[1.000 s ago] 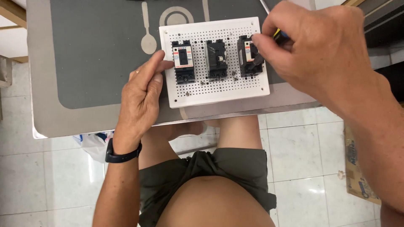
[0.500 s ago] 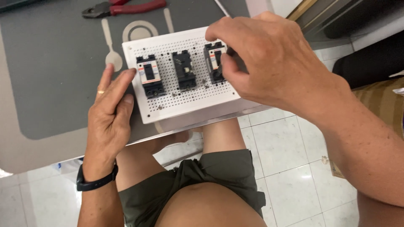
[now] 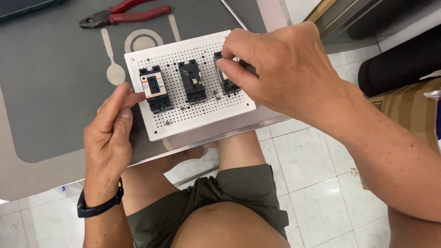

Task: Securing and adjusting circuit breakers on a mounting plate using a screwdriver

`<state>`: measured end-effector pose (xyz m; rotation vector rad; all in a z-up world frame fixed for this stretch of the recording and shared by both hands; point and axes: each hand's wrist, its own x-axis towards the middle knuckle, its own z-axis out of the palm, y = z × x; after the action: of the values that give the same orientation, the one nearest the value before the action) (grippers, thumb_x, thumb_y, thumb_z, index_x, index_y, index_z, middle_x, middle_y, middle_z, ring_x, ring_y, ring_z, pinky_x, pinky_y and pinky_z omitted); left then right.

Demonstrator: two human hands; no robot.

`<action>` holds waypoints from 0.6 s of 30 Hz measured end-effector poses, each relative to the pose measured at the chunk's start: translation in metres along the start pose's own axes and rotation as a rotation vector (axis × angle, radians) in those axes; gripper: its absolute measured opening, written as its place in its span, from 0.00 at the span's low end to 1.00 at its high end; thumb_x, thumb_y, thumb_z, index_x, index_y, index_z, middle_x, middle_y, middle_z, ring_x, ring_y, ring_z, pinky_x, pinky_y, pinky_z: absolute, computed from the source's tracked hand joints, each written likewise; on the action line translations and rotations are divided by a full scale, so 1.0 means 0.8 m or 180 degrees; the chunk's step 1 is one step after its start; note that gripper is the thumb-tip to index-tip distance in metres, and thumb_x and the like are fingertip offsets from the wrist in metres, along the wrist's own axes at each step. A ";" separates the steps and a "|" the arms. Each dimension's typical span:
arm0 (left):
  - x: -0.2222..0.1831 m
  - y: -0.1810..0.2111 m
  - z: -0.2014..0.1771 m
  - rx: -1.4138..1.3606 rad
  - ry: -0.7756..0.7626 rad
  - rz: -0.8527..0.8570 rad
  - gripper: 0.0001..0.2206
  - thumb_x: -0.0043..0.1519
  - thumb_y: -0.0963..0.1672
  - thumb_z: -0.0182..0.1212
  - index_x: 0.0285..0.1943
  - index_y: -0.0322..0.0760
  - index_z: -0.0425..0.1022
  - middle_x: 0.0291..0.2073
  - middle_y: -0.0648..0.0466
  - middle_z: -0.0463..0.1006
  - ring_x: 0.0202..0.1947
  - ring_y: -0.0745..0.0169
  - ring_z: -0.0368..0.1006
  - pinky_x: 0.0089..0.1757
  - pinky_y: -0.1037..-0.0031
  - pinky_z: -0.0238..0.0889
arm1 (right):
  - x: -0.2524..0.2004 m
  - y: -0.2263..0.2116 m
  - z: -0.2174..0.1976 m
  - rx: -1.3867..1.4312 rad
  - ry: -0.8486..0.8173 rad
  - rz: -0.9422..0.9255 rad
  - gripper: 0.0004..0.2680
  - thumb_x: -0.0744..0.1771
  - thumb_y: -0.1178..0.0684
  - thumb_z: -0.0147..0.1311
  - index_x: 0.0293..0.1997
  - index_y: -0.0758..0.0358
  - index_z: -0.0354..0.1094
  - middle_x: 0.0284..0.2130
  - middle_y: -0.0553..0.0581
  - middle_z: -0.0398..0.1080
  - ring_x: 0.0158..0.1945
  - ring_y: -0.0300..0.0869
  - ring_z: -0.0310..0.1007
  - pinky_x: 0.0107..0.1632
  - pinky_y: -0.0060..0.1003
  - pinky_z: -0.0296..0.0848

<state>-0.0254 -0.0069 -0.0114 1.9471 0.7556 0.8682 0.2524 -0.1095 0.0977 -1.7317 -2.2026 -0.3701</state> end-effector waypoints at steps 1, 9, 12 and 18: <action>0.000 -0.003 0.000 -0.0020 -0.0020 0.0114 0.17 0.72 0.41 0.41 0.70 0.37 0.60 0.56 0.44 0.74 0.64 0.56 0.62 0.64 0.65 0.52 | 0.001 0.000 0.000 -0.0023 0.0017 0.0003 0.06 0.70 0.62 0.57 0.37 0.57 0.66 0.14 0.47 0.54 0.17 0.39 0.52 0.22 0.34 0.47; -0.003 -0.010 -0.005 0.0128 0.0083 0.0237 0.14 0.72 0.40 0.43 0.66 0.33 0.64 0.54 0.49 0.75 0.63 0.53 0.63 0.62 0.63 0.55 | 0.007 0.000 -0.004 0.0122 -0.0398 -0.0285 0.04 0.70 0.67 0.58 0.43 0.65 0.71 0.21 0.49 0.68 0.20 0.35 0.64 0.16 0.24 0.58; -0.002 -0.019 -0.006 -0.0050 0.0120 0.0396 0.15 0.72 0.39 0.43 0.67 0.39 0.64 0.53 0.51 0.76 0.61 0.55 0.64 0.62 0.64 0.54 | 0.000 0.002 -0.004 -0.0273 -0.0265 -0.0283 0.04 0.76 0.58 0.65 0.45 0.62 0.75 0.32 0.48 0.73 0.23 0.35 0.62 0.25 0.30 0.53; -0.001 -0.015 -0.009 -0.0101 -0.0036 0.0381 0.16 0.72 0.39 0.40 0.68 0.40 0.60 0.54 0.51 0.77 0.59 0.59 0.70 0.68 0.57 0.45 | 0.008 -0.018 -0.013 0.0381 -0.0673 0.0282 0.11 0.68 0.68 0.49 0.53 0.62 0.72 0.34 0.48 0.71 0.36 0.42 0.70 0.42 0.37 0.64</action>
<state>-0.0338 0.0014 -0.0192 1.9834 0.6199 0.9345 0.2381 -0.1114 0.1096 -1.8690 -2.2277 -0.0338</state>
